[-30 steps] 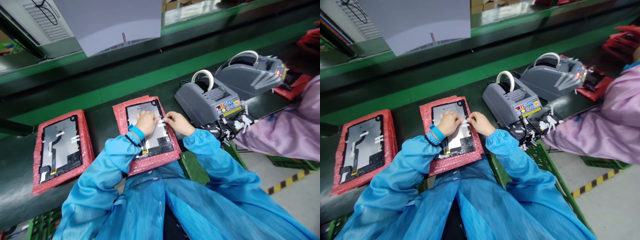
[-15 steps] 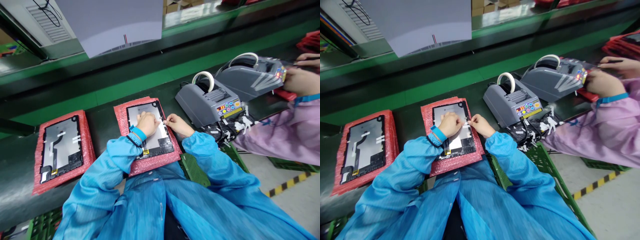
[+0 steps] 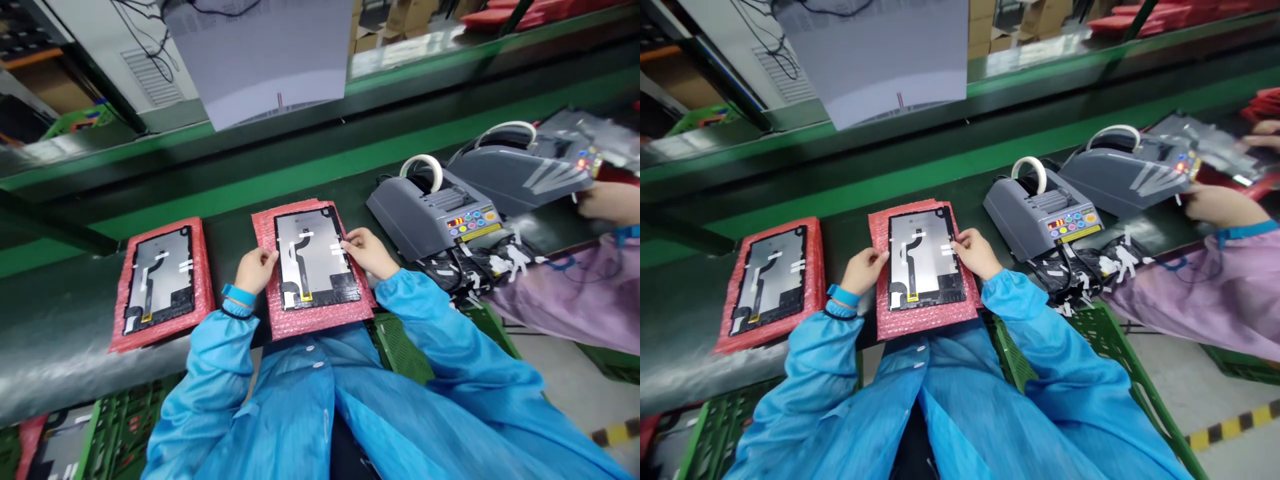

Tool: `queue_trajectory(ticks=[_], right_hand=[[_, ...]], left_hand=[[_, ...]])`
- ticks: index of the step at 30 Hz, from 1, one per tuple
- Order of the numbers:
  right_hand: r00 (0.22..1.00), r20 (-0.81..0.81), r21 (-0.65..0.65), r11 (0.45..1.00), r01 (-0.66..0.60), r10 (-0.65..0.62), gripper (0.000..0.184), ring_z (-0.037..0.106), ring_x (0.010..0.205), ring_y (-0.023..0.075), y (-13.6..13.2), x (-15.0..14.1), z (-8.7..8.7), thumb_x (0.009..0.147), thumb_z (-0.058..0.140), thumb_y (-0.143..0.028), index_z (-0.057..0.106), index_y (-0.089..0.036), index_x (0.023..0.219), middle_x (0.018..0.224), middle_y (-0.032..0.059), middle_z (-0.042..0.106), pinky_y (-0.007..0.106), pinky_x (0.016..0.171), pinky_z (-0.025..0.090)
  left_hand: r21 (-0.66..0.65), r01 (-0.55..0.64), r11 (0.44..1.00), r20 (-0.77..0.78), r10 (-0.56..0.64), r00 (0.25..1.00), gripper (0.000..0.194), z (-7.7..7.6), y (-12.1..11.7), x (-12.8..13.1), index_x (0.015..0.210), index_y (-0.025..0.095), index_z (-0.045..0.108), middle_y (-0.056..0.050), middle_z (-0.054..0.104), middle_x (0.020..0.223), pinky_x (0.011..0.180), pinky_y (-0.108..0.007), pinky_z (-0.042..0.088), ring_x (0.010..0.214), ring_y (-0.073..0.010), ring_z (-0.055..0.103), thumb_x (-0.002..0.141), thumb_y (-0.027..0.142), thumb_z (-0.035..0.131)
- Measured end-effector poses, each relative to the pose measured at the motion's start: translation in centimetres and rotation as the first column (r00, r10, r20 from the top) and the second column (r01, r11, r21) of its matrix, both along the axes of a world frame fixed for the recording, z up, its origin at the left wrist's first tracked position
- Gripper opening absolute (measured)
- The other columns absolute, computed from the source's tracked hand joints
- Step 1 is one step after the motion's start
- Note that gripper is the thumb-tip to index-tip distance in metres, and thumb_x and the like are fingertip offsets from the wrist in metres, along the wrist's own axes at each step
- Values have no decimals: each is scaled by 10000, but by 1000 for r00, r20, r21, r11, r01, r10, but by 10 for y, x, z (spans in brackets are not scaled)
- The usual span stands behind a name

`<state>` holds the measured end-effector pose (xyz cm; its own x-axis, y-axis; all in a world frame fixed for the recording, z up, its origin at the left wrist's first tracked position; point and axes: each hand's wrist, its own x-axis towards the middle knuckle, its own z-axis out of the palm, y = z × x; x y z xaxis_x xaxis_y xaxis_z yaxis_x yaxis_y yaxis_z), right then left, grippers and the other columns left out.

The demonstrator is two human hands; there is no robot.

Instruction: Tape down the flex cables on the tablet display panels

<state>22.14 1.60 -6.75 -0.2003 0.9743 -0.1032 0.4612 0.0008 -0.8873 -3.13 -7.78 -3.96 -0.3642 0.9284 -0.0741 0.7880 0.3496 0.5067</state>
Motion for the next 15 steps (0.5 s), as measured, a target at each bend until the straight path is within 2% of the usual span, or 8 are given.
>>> queue_trajectory(ticks=[2,5,7,10,13,15], right_hand=[[992,126,87,996,-20,9,206,512,576,139,-5,-3,6,742,649,-315,581,-175,876,603,-34,547,280,607,390],[968,247,136,987,-91,55,262,537,648,163,-11,-4,11,721,682,-306,638,-138,918,703,15,574,312,671,429],[965,258,170,981,-97,51,306,541,696,177,-14,-5,9,699,693,-268,666,-103,955,784,52,578,333,711,451],[978,208,278,958,-71,12,327,553,782,208,-19,-8,-1,738,628,-228,690,-88,1027,849,84,566,372,783,469],[976,215,407,911,-67,-24,310,552,901,244,-25,-14,-12,779,580,-227,720,-138,1040,884,96,568,420,888,445],[964,265,435,895,-99,-22,300,545,952,259,-26,-17,-15,779,589,-236,737,-151,1026,907,105,574,435,925,424]], left_hand=[[48,-56,997,23,55,998,197,-7,-4,3,781,178,596,-49,664,747,688,-277,452,734,-191,630,852,355,549],[85,-154,984,84,147,986,214,-15,-5,2,888,162,597,-47,668,763,690,-283,467,738,-191,643,820,364,597],[80,-180,980,173,164,971,195,-21,-5,-1,881,159,599,-36,667,733,685,-280,476,708,-179,645,802,338,610],[96,-192,977,280,159,947,148,-32,-3,-5,823,163,601,-25,669,702,675,-268,488,680,-161,647,789,307,608],[115,-188,975,297,147,944,153,-42,-1,-8,829,159,604,-32,678,710,666,-267,495,687,-160,655,798,307,586],[123,-171,978,291,130,948,160,-47,-1,-10,855,147,609,-40,682,724,670,-273,495,701,-164,656,816,288,545]])
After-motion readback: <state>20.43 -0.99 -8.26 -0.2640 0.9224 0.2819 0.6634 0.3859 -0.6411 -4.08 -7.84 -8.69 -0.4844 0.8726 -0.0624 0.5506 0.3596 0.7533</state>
